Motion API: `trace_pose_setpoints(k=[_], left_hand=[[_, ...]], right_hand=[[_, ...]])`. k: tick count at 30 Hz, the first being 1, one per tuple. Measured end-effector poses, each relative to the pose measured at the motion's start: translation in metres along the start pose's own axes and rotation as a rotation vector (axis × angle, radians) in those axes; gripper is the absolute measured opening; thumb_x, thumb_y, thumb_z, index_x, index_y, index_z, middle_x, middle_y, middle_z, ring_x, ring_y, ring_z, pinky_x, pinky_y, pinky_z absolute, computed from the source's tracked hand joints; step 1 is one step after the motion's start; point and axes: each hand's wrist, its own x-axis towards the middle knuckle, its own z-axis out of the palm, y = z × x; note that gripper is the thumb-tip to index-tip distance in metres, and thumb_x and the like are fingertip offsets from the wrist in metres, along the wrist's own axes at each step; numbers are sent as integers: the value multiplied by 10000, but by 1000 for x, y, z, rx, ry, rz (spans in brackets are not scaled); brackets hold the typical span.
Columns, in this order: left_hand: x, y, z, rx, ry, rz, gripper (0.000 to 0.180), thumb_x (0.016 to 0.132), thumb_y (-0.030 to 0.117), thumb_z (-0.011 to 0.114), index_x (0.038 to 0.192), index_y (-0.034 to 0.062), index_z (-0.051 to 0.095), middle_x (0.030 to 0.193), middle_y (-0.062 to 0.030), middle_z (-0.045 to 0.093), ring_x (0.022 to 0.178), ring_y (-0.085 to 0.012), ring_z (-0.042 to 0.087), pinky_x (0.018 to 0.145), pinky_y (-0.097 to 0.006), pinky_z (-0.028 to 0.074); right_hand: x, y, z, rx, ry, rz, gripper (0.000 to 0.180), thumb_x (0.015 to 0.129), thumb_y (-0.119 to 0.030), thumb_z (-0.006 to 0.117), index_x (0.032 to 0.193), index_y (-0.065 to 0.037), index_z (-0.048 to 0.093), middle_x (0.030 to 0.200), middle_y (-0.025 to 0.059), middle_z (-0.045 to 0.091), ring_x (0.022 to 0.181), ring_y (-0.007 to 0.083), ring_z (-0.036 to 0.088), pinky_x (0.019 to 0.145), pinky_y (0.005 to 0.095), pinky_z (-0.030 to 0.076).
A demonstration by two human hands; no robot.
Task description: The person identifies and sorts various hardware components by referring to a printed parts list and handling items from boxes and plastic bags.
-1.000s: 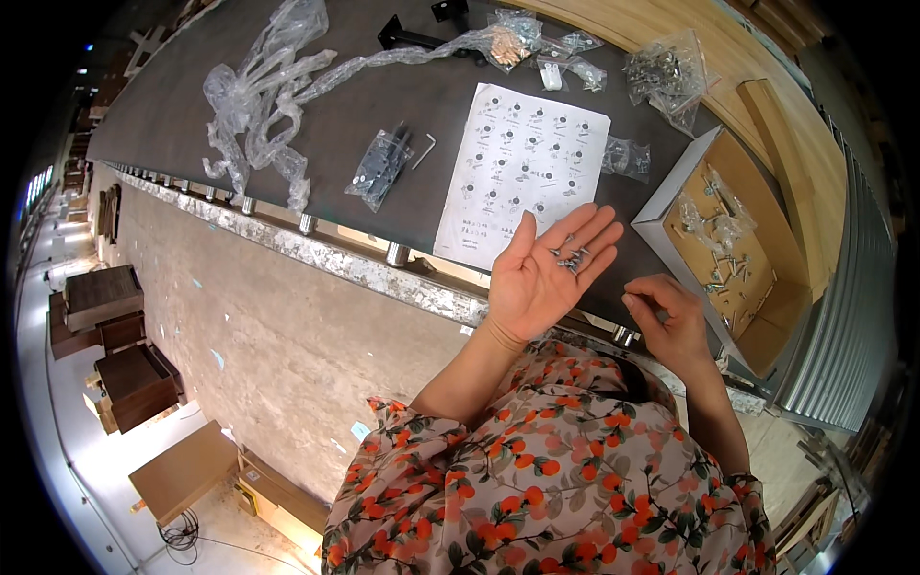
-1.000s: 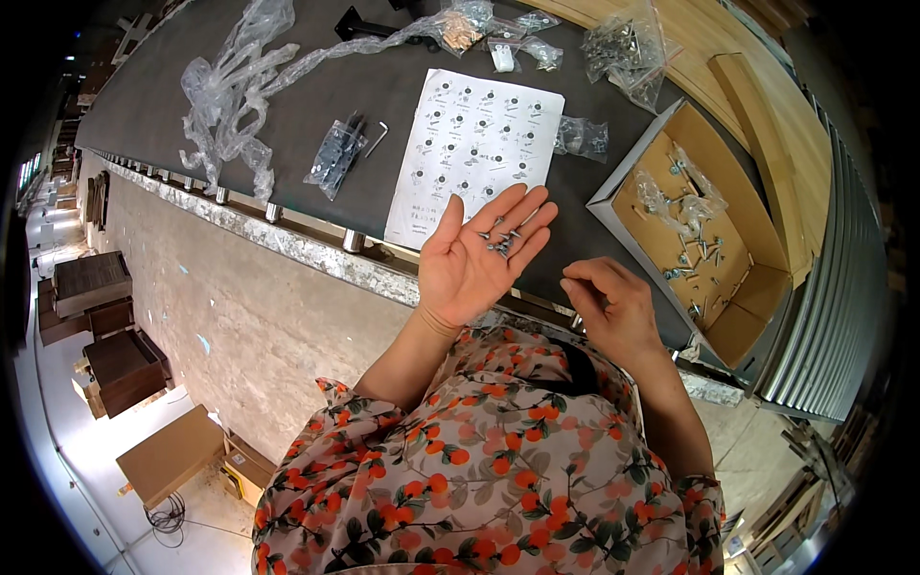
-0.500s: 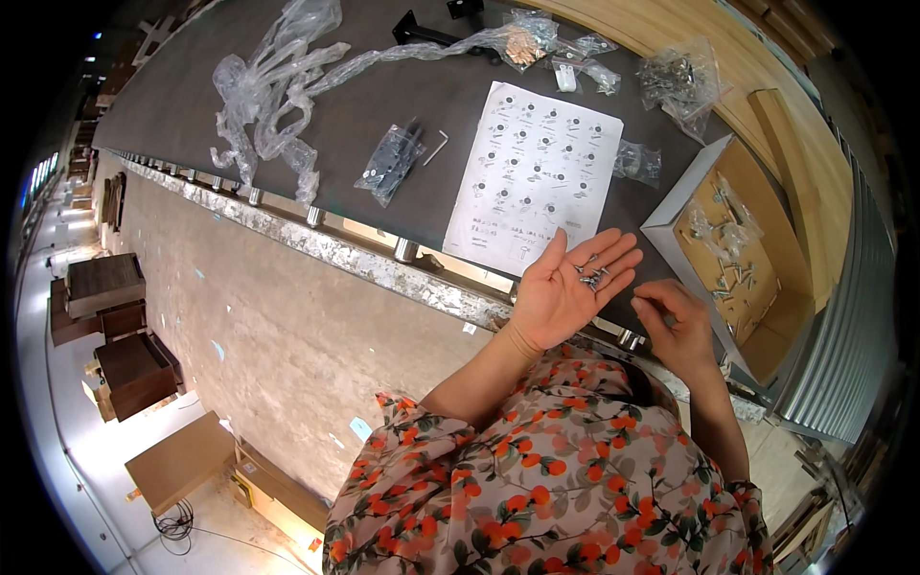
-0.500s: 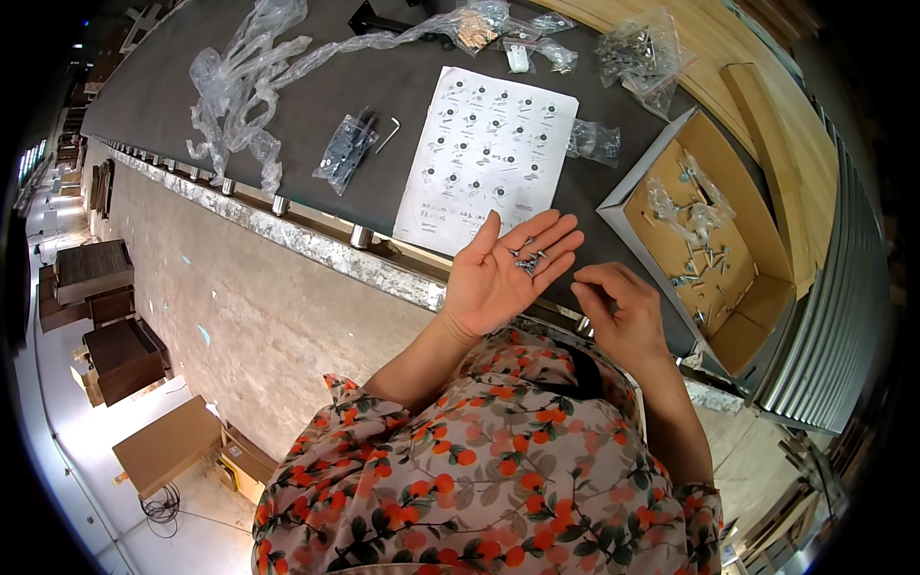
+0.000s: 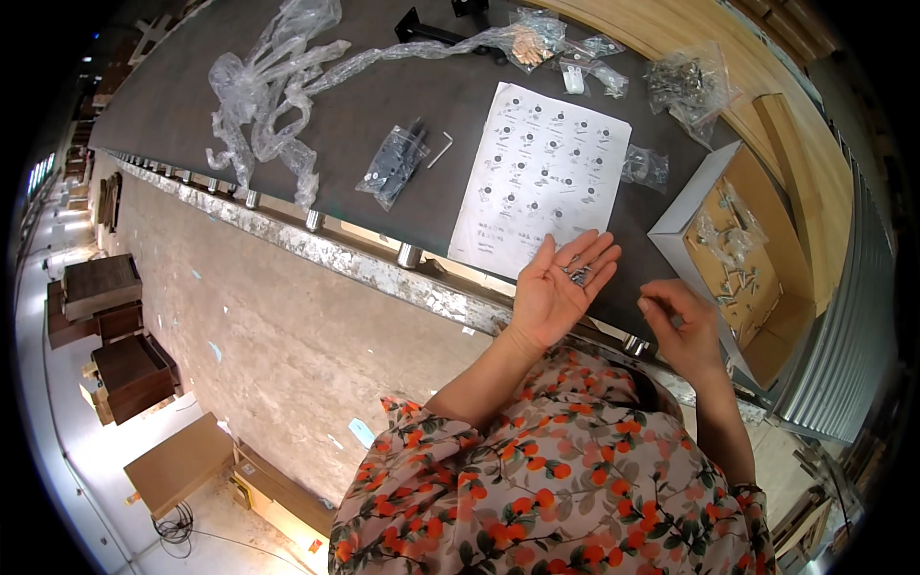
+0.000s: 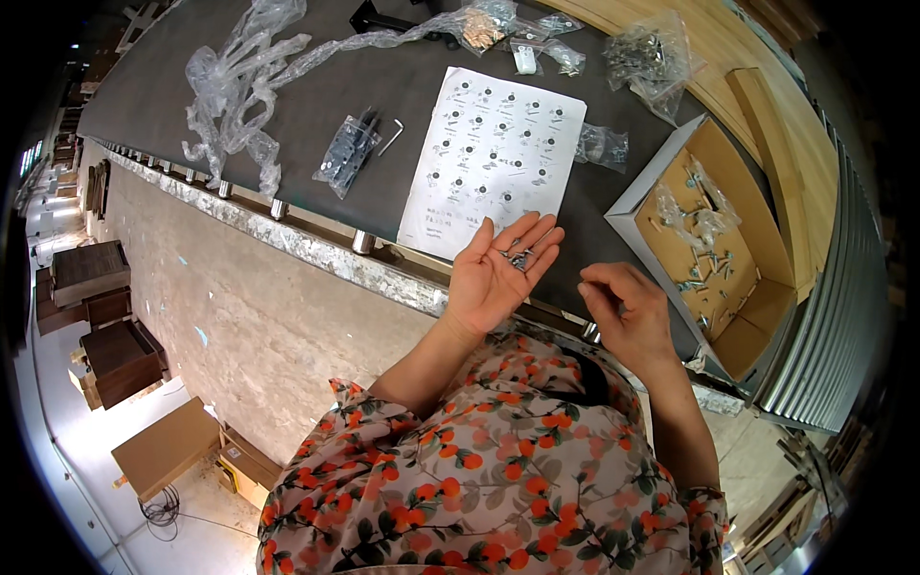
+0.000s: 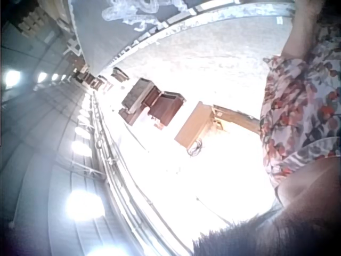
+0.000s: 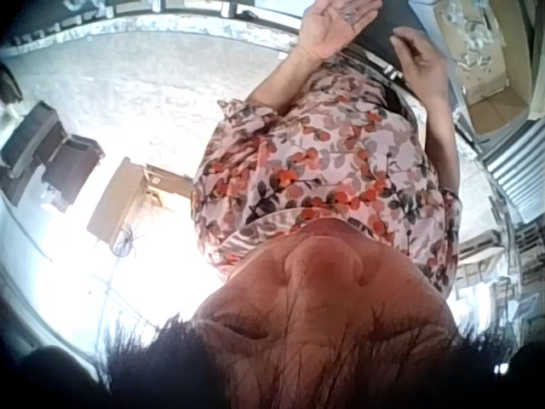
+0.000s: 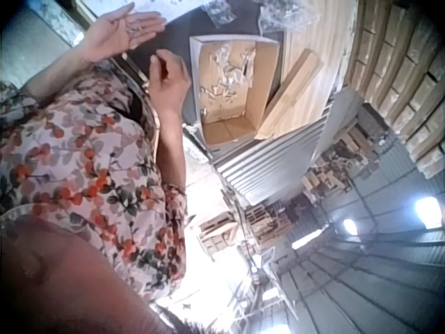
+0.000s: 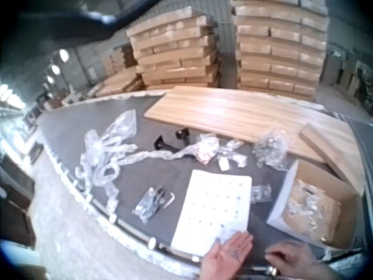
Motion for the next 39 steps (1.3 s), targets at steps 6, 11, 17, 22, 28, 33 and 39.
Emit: trace_pose_setpoints(k=[6, 11, 17, 22, 28, 33, 39], left_hand=[[1, 12, -2, -13, 41, 14, 552, 994, 371, 327, 1296, -87, 396, 1384, -236, 372, 1320, -354, 324, 1107, -431, 294], [3, 19, -4, -12, 74, 12, 554, 992, 373, 333, 1293, -87, 398, 1377, -236, 379, 1314, -354, 333, 1109, -430, 291], [4, 30, -12, 4, 153, 62, 528, 995, 353, 333, 1275, -89, 411, 1339, -230, 427, 1281, -351, 379, 1094, -429, 316], [7, 37, -16, 37, 234, 110, 519, 998, 351, 322, 1257, -87, 423, 1304, -218, 454, 1236, -337, 428, 1073, -419, 342], [10, 41, -15, 20, 236, 101, 511, 1001, 343, 316, 1254, -88, 425, 1294, -220, 462, 1229, -343, 435, 1064, -424, 356], [12, 43, -15, 3, 205, 96, 515, 999, 348, 323, 1252, -88, 427, 1293, -221, 467, 1239, -348, 427, 1067, -427, 353], [12, 44, -13, 6, 203, 104, 515, 996, 342, 334, 1252, -94, 436, 1314, -229, 453, 1256, -352, 412, 1077, -428, 343]], right_hand=[[7, -5, 11, 2, -21, -10, 123, 811, -14, 644, 933, -19, 627, 814, 78, 620, 651, 139, 585, 541, 246, 443], [13, -8, 16, -27, -30, -12, 129, 812, -13, 644, 939, -24, 627, 813, 84, 618, 660, 160, 595, 547, 254, 450], [23, -11, 21, -31, -62, -5, 134, 810, -15, 646, 942, -25, 620, 822, 93, 614, 670, 188, 606, 569, 273, 463], [31, -6, 27, -32, -81, 29, 129, 813, -21, 641, 940, -25, 617, 826, 106, 614, 682, 220, 615, 591, 292, 477], [36, -1, 33, -13, -96, 6, 143, 810, -22, 636, 951, -18, 613, 820, 111, 612, 698, 229, 626, 626, 303, 495], [38, 6, 35, -40, -152, 14, 242, 806, -38, 643, 1040, -22, 582, 844, 118, 610, 712, 239, 633, 640, 314, 499], [36, 29, 37, -223, -268, 99, 446, 808, -105, 658, 1207, -17, 480, 902, 139, 607, 750, 281, 627, 665, 360, 498]])
